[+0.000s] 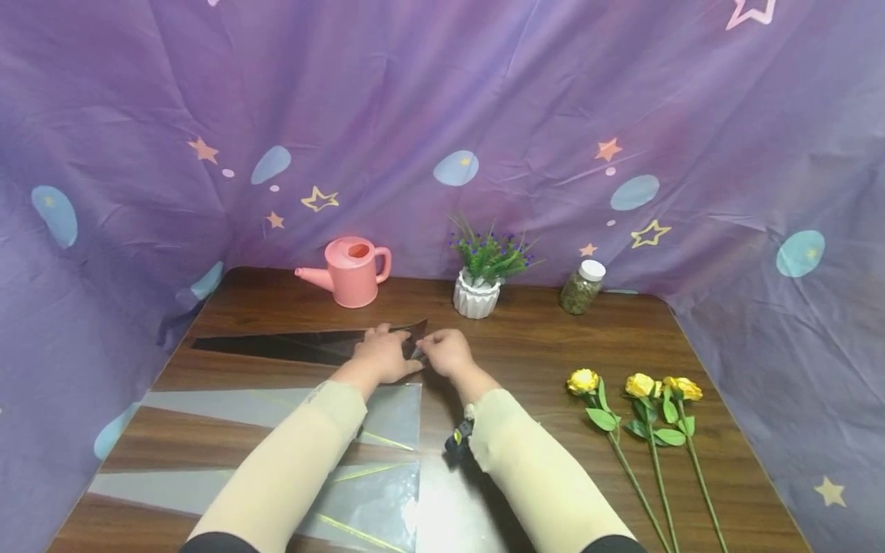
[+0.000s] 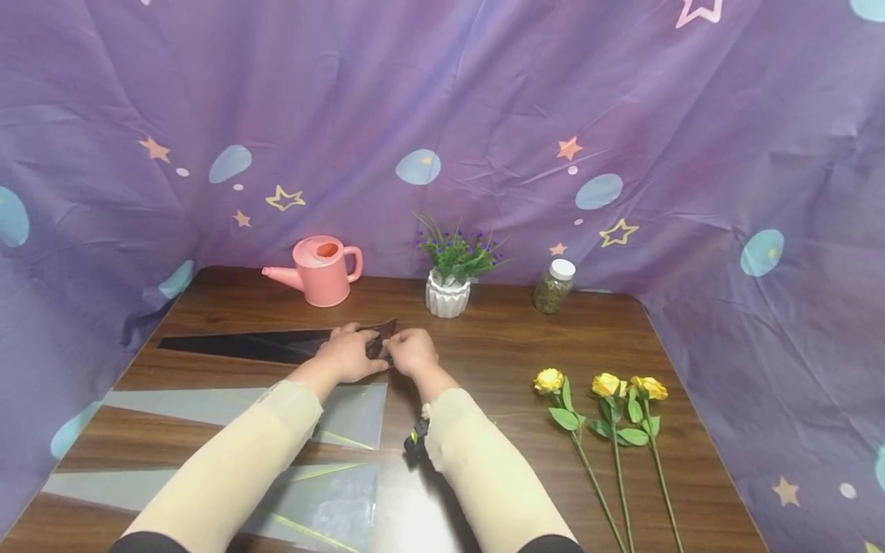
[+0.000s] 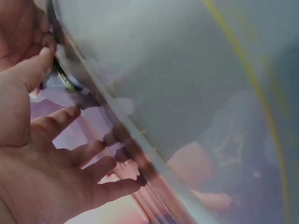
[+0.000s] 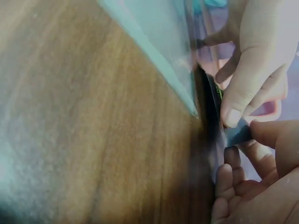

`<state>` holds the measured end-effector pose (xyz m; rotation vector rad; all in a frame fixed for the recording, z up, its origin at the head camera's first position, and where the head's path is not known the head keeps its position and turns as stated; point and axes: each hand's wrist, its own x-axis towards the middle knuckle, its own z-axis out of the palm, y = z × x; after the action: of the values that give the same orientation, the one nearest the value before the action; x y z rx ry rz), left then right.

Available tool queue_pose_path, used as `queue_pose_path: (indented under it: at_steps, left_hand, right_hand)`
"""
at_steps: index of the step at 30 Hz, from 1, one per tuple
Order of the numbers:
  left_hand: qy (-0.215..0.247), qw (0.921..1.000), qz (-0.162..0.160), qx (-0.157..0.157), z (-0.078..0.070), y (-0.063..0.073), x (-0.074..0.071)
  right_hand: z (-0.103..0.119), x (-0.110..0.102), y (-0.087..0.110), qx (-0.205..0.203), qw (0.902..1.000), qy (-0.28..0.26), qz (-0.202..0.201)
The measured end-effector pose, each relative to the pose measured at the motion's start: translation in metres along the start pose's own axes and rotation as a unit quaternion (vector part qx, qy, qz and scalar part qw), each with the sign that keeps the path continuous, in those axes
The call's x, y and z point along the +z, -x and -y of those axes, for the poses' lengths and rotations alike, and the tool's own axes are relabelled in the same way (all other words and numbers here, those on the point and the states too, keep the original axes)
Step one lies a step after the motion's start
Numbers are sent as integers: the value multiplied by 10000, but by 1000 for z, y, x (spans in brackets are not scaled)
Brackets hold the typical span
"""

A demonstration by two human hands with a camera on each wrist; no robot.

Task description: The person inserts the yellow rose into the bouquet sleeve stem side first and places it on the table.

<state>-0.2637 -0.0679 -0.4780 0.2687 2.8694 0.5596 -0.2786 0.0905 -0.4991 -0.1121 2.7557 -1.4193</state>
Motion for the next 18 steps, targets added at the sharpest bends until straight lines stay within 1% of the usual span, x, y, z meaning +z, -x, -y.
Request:
queue_pose_path:
  at_steps: [2, 5, 8, 10, 13, 15, 18]
  left_hand:
    - [171, 9998, 89, 20, -1, 2, -2]
    - [464, 9989, 77, 79, -3, 3, -7]
    - [745, 9968, -220, 193, -4, 3, -13]
    - [931, 9940, -528, 218, -5, 1, -16]
    - [1192, 9880, -966, 161, -9, -1, -18]
    - [1285, 9852, -1129, 105, -13, -3, -16]
    - [1426, 9820, -1238, -53, -22, -6, -12]
  right_hand:
    - [0, -2, 2, 122, 9998, -149, -1]
    - [-1, -6, 5, 272, 9988, -417, 39]
    - [-2, -9, 8, 468, 9965, -687, -86]
    - [-2, -11, 9, 571, 9946, -841, -211]
    - [-2, -12, 10, 601, 9932, -940, -328]
    - [-3, -13, 12, 523, 9934, -949, -382]
    - [-2, -16, 14, 359, 9946, -846, -492]
